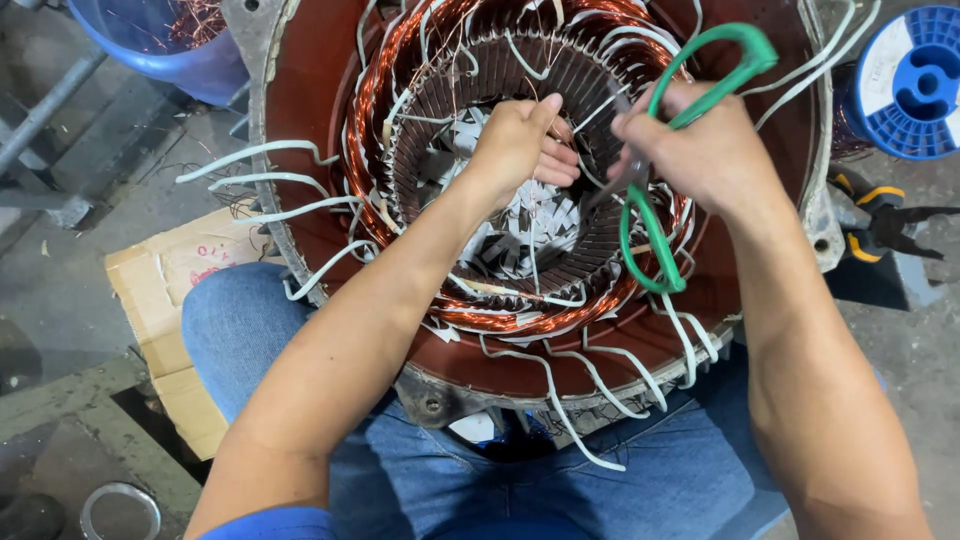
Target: Trimming excess insulation and wire ties from an electric motor stator using scissors
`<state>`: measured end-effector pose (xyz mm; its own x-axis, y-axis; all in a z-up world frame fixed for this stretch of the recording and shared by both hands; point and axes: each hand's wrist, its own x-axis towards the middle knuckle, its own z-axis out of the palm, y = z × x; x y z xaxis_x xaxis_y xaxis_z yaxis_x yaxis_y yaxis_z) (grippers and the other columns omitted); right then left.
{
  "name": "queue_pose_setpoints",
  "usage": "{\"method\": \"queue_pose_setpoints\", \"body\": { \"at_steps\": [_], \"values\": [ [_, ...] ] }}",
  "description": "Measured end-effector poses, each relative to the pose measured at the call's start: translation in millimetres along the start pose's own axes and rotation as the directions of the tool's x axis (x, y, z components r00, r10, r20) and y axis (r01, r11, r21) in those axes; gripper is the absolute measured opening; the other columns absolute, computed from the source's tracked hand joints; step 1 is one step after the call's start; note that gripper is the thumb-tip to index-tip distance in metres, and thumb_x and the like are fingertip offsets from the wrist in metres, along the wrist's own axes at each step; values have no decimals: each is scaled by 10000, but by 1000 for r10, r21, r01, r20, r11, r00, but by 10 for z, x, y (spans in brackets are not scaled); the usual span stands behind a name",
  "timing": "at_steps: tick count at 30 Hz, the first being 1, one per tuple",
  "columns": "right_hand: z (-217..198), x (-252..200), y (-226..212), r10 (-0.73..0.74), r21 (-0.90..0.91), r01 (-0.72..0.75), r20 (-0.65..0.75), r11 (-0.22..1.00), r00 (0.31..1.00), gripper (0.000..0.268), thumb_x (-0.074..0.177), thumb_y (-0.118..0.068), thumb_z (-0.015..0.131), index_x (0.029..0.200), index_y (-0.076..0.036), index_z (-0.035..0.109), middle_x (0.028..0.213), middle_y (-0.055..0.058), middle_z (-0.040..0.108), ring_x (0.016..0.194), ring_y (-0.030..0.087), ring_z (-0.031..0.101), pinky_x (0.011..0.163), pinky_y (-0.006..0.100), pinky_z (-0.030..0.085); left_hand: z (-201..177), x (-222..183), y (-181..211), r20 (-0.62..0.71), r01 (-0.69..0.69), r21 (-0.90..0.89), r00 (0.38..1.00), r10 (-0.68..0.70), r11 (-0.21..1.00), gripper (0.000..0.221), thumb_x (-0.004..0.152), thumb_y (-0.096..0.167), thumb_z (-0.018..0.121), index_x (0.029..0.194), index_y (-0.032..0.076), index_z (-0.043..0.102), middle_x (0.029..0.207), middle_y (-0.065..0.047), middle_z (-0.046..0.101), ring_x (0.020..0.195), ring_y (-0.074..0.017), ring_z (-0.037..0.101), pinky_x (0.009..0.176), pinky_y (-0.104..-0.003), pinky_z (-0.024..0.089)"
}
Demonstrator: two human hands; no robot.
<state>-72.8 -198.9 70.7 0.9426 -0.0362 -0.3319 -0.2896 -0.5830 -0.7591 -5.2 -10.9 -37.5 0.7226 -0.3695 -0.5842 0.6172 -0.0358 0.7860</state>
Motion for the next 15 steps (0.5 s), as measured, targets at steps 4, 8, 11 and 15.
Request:
{"method": "queue_pose_setpoints", "body": {
  "at_steps": [4,8,11,15],
  "values": [
    [178,90,252,251,218,-284,166,934,954,125,1027,-104,723,1006,10,675,867,150,750,721,296,815,613,323,630,44,-1,-24,13,-45,-30,999,45,999,485,1093,314,463,1120,-128,661,922,-306,783,751,-354,836,668,-371,735],
    [219,138,360,262,309,-296,149,904,954,69,1029,-72,691,1040,-7,670,857,151,736,731,306,808,632,324,623,62,-4,-53,34,-94,-28,995,95,995,497,1095,293,440,1159,-132,689,998,-276,788,857,-337,842,810,-377,744],
    [48,136,445,133,442,-141,49,886,990,52,1091,-63,620,1114,-28,650,913,132,727,809,274,811,748,355,706,105,8,-125,75,-118,12,990,116,993,462,1091,300,445,1121,-77,711,1068,-226,762,981,-348,840,863,-405,747],
    [-350,-41,356,-228,518,409,-378,751,897,144,1220,1,673,1219,-114,585,1108,50,676,990,202,794,975,346,777,205,-77,-113,117,-144,1,983,143,990,243,1045,107,586,1143,-46,748,994,-167,784,873,-222,809,862,-310,735]
  ]
}}
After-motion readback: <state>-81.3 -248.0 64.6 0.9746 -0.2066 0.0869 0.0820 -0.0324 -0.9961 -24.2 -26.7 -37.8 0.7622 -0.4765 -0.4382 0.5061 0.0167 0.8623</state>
